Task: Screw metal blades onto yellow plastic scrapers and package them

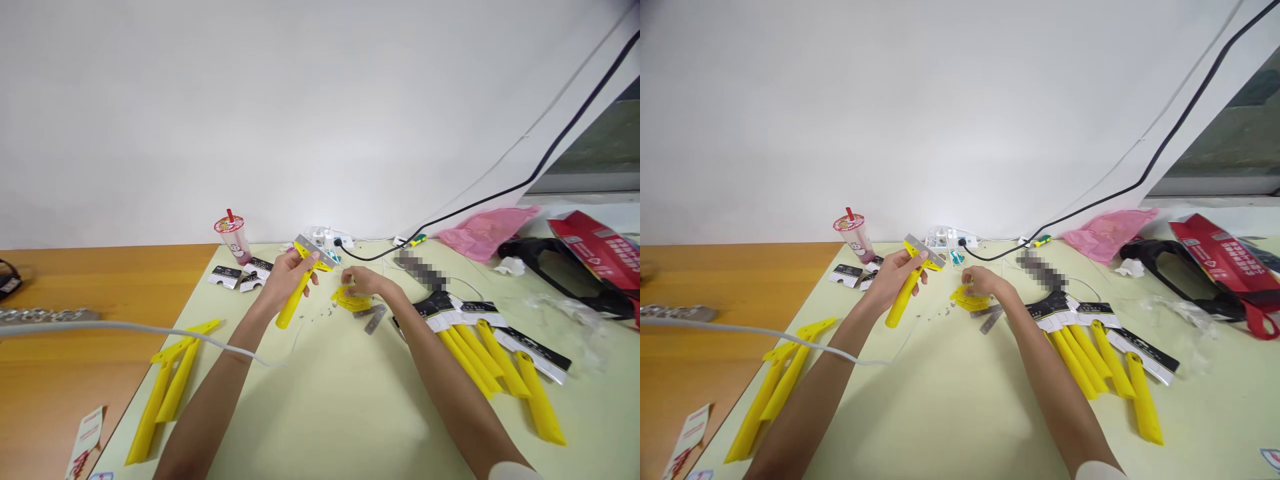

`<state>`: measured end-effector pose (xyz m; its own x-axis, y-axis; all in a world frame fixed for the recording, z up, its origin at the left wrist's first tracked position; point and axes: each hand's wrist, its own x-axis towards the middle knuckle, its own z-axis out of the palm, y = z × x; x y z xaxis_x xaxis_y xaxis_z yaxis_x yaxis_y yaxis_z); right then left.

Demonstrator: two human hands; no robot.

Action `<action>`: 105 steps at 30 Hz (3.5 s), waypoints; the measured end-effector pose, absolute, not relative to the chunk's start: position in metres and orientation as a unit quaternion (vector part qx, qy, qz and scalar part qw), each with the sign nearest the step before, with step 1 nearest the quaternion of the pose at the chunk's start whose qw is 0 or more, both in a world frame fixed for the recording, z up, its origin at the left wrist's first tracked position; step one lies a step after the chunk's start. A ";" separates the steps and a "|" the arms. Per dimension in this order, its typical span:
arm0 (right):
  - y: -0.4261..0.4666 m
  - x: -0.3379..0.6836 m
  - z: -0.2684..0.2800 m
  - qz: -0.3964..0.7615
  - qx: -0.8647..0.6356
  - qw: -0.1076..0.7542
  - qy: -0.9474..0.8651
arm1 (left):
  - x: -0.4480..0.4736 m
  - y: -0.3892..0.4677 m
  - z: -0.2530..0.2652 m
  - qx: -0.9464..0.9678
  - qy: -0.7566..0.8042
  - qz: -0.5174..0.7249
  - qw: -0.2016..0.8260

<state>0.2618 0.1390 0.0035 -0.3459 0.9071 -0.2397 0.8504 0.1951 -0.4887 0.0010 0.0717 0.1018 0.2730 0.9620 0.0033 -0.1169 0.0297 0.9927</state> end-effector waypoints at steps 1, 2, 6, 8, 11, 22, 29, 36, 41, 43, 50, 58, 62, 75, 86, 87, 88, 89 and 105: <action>0.139 0.261 0.002 0.279 -0.568 0.048 -0.773 | 0.001 0.071 0.102 0.530 0.399 0.451 0.597; 0.138 0.260 0.001 0.280 -0.566 0.045 -0.774 | 0.002 0.071 0.102 0.531 0.398 0.450 0.598; 0.134 0.262 0.010 0.285 -0.562 0.062 -0.774 | 0.002 0.072 0.100 0.533 0.396 0.447 0.599; 0.130 0.265 0.023 0.283 -0.554 0.099 -0.776 | 0.002 0.074 0.098 0.534 0.397 0.450 0.596; 0.118 0.271 0.052 0.264 -0.543 0.182 -0.776 | -0.001 0.075 0.098 0.537 0.401 0.457 0.584; 0.051 0.261 0.143 0.383 -0.430 0.582 -0.574 | -0.003 0.075 0.102 0.535 0.420 0.469 0.564; 0.048 0.245 0.142 0.457 -0.381 0.587 -0.549 | 0.000 0.072 0.098 0.549 0.411 0.458 0.565; 0.047 0.233 0.139 0.455 -0.380 0.585 -0.554 | 0.001 0.072 0.095 0.566 0.404 0.449 0.561; 0.045 0.224 0.139 0.427 -0.406 0.597 -0.545 | 0.005 0.071 0.093 0.561 0.404 0.446 0.568; 0.046 0.223 0.138 0.430 -0.409 0.587 -0.551 | 0.009 0.070 0.092 0.554 0.404 0.446 0.575; 0.046 0.222 0.136 0.422 -0.403 0.577 -0.571 | 0.020 0.065 0.089 0.519 0.389 0.455 0.611; 0.045 0.218 0.135 0.377 -0.456 0.579 -0.561 | 0.024 0.062 0.089 0.478 0.380 0.490 0.622; 0.046 0.208 0.128 0.370 -0.478 0.562 -0.565 | 0.026 0.059 0.089 0.491 0.377 0.499 0.606; 0.057 0.197 0.112 0.358 -0.490 0.555 -0.570 | 0.023 0.055 0.092 0.482 0.328 0.489 0.649; 0.055 0.195 0.110 0.267 -0.483 0.519 -0.652 | 0.024 0.055 0.088 0.527 0.352 0.473 0.612; 0.055 0.197 0.112 0.271 -0.486 0.503 -0.661 | 0.023 0.056 0.087 0.532 0.356 0.469 0.608; 0.054 0.199 0.114 0.275 -0.489 0.489 -0.668 | 0.022 0.056 0.087 0.538 0.360 0.466 0.604; 0.054 0.201 0.115 0.279 -0.492 0.478 -0.672 | 0.021 0.056 0.087 0.545 0.361 0.462 0.599; 0.047 0.219 0.133 0.342 -0.432 0.426 -0.717 | 0.004 0.055 0.102 0.613 0.291 0.411 0.609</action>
